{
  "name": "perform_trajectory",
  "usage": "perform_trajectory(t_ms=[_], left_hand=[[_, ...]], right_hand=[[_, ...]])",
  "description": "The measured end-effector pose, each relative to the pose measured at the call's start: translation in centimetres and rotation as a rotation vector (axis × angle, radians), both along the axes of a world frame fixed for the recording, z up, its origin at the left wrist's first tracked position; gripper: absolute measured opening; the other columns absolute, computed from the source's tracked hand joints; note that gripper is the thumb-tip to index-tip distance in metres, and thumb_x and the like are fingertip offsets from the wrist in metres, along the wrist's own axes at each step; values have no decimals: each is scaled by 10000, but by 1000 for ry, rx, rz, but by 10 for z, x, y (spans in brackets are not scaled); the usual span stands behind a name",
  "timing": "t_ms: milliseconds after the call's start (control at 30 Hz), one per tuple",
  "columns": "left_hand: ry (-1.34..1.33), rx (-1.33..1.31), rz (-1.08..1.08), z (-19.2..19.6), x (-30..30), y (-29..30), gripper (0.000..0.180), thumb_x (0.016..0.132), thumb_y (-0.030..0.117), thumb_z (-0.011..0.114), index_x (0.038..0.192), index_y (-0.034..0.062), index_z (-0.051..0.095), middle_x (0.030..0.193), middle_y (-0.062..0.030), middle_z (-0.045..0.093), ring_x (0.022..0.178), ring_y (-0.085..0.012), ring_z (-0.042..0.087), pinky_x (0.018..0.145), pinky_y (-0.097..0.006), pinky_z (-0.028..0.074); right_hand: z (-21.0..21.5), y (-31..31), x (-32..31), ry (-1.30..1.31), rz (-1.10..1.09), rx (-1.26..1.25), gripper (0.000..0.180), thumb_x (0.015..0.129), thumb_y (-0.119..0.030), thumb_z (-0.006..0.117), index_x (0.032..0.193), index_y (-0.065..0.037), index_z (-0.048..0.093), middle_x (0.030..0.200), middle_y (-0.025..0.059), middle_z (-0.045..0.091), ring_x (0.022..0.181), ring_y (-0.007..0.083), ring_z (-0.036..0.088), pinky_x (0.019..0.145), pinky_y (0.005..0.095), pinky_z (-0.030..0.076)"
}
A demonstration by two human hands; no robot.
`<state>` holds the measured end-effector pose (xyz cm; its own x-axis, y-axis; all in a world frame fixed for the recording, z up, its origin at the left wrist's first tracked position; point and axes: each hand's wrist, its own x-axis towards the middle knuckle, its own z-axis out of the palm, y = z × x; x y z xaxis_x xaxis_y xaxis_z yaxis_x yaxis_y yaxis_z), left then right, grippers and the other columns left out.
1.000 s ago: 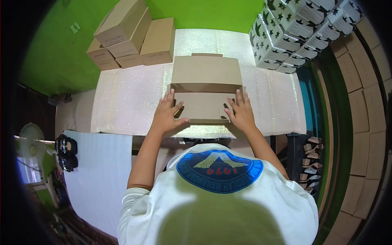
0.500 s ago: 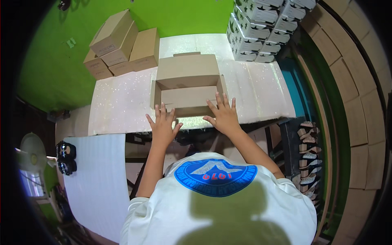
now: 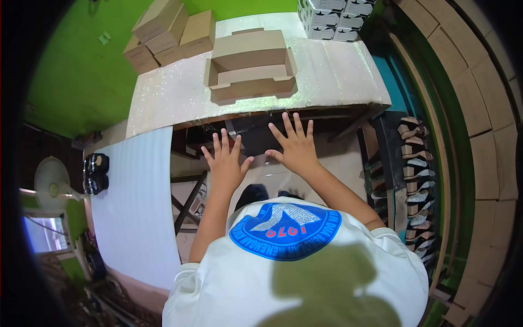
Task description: Packing sandals into cardboard boxes and stacking them on a shelf.
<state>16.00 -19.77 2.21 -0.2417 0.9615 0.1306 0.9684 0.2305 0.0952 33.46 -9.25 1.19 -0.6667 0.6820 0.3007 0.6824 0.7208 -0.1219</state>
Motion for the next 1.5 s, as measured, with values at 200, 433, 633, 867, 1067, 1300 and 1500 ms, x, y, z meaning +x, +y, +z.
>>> perform_trajectory(t_ms=[200,433,633,867,1067,1300,1500], left_hand=[[2,60,-15,3,-15,-56,637,778,446,591,1312,146,416,1442,-183,190,1332,-377,149,1014,-616,109],[-15,46,-16,1,-58,-140,660,782,457,583,1324,131,397,1444,-188,180,1334,-370,151,1024,-598,106],[-2,32,-13,-15,-80,-216,672,791,480,561,1333,125,381,1438,-193,192,1332,-369,157,1019,-602,118],[-43,33,-47,-18,-79,-278,668,801,481,549,1333,116,378,1443,-194,177,1338,-367,140,1020,-602,102],[-45,106,-45,-15,-67,-329,663,785,479,566,1317,114,410,1428,-203,215,1331,-367,165,1025,-591,117],[-73,-20,-67,-23,-60,-399,665,800,486,546,1327,112,392,1437,-207,191,1337,-377,138,1026,-592,96],[-129,-65,-27,-25,-84,-447,663,802,493,539,1328,116,397,1434,-220,189,1336,-387,130,1030,-590,73]], right_hand=[[1,-55,-15,5,16,13,690,762,-618,483,1337,-250,379,1430,158,228,1326,376,157,1017,609,105],[-5,-142,-54,-10,-63,1,676,782,-601,473,1349,-250,362,1433,163,226,1322,374,179,1019,601,107],[-11,-221,-71,-40,-106,-47,677,788,-594,475,1349,-231,369,1435,168,226,1327,362,176,1024,595,93],[-17,-299,-69,-99,-125,-72,677,814,-597,432,1378,-245,303,1446,170,191,1327,374,169,1022,598,89],[-19,-360,-57,-111,-114,-112,653,831,-565,438,1380,-239,300,1451,167,179,1322,379,187,1020,598,111],[-15,-431,-40,-170,-197,-233,645,844,-533,448,1386,-226,280,1447,178,185,1323,388,180,1018,605,123],[-18,-464,-62,-208,-191,-263,650,845,-528,452,1388,-216,276,1445,185,185,1325,388,176,1021,603,114]])
